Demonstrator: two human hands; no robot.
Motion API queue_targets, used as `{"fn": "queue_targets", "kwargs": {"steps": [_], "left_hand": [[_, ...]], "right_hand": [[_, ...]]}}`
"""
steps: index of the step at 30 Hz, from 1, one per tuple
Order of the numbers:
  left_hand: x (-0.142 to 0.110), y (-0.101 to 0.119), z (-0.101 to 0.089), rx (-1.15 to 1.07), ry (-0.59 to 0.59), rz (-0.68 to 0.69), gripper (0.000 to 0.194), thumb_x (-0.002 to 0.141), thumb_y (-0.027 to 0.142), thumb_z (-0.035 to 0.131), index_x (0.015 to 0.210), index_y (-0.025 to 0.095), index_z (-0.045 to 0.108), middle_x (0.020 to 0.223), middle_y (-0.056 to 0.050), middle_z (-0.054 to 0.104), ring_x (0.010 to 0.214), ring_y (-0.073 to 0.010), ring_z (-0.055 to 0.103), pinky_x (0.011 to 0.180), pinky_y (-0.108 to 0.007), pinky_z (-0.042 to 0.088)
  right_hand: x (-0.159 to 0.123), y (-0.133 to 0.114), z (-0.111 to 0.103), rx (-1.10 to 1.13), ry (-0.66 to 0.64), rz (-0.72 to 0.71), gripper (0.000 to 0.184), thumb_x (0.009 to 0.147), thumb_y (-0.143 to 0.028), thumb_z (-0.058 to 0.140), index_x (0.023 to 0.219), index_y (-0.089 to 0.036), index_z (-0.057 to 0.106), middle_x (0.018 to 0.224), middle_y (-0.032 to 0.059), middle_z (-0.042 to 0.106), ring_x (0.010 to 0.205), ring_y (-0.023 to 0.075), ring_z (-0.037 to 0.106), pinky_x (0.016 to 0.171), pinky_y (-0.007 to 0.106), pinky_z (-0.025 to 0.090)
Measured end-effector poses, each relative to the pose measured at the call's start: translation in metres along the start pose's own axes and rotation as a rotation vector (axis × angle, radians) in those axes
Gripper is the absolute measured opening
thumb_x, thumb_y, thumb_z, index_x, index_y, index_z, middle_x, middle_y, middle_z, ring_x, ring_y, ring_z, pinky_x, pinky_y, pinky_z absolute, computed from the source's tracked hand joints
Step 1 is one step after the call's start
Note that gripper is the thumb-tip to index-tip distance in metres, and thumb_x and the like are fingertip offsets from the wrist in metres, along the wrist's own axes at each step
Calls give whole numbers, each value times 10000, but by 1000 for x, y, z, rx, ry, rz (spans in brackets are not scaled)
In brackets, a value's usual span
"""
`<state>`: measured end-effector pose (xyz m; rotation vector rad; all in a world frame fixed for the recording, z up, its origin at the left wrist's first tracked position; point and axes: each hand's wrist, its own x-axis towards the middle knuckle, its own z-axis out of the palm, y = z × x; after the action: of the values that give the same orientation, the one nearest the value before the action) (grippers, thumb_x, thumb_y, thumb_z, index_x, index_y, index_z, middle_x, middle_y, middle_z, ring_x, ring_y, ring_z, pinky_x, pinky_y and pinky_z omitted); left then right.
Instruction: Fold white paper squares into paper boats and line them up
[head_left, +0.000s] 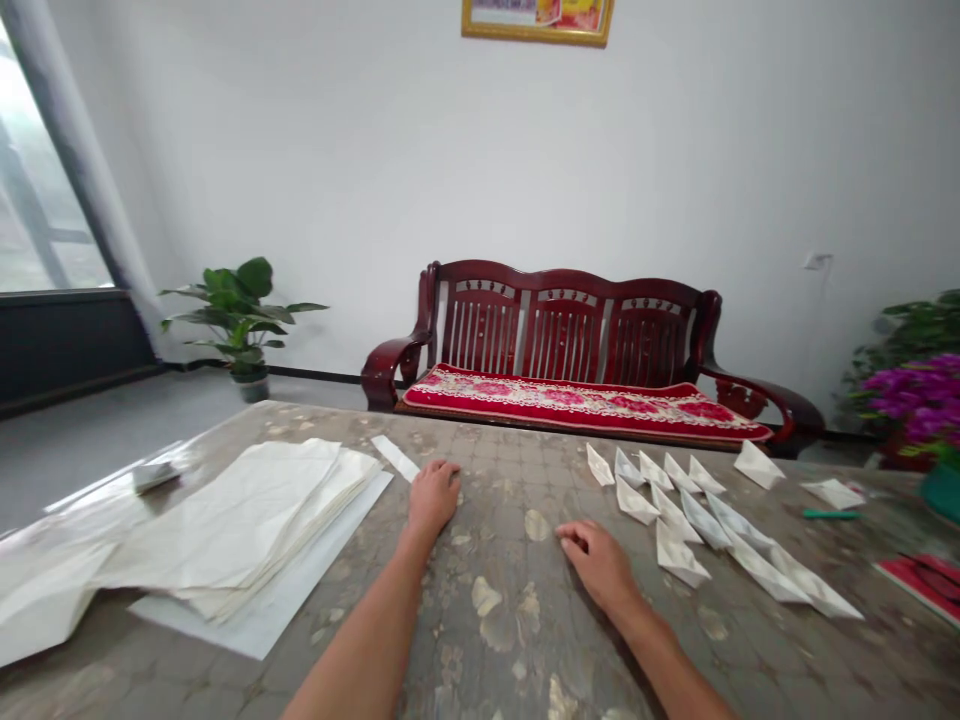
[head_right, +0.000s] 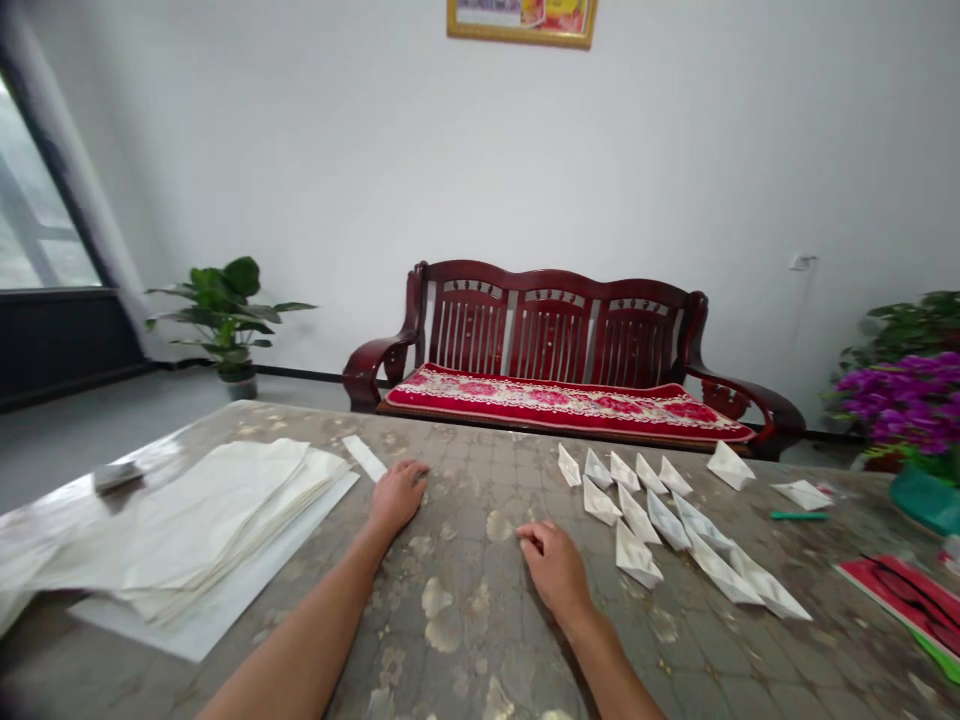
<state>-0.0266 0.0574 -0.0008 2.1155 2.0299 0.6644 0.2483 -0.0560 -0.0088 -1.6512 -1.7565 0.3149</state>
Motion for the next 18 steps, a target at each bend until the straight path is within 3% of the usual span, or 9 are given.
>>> {"fn": "queue_targets", "kwargs": {"steps": [7, 10, 14, 18], "left_hand": [[-6, 2, -1, -37, 25, 22, 336, 843, 171, 528, 1137, 228, 680, 1214, -60, 655, 1153, -192, 567, 1020, -289, 384], [-11, -2, -10, -30, 83, 3, 404, 842, 116, 491, 1198, 231, 643, 1247, -47, 640, 1169, -169, 553, 1027, -269, 382], [-14, -29, -44, 42, 202, -122, 441, 874, 142, 454, 1270, 285, 587, 1380, -33, 540, 1268, -200, 464, 1091, -327, 325], [-13, -76, -84, 150, 246, -392, 470, 886, 224, 434, 1350, 225, 506, 1482, -133, 409, 1390, -327, 301, 1100, -528, 264]], "right_hand": [[1, 11, 2, 32, -4, 11, 292, 784, -332, 470, 875, -229, 728, 900, 40, 713, 819, 213, 652, 772, 331, 487], [1, 13, 3, 9, -26, 20, 301, 782, -349, 462, 879, -235, 723, 897, 39, 709, 813, 215, 649, 758, 326, 483], [2, 16, 5, -6, -22, 21, 311, 778, -366, 457, 879, -238, 721, 937, 44, 713, 869, 224, 650, 791, 331, 476], [4, 18, 7, -12, -26, 14, 315, 769, -369, 450, 863, -237, 720, 929, 46, 715, 875, 228, 649, 800, 336, 475]]}}
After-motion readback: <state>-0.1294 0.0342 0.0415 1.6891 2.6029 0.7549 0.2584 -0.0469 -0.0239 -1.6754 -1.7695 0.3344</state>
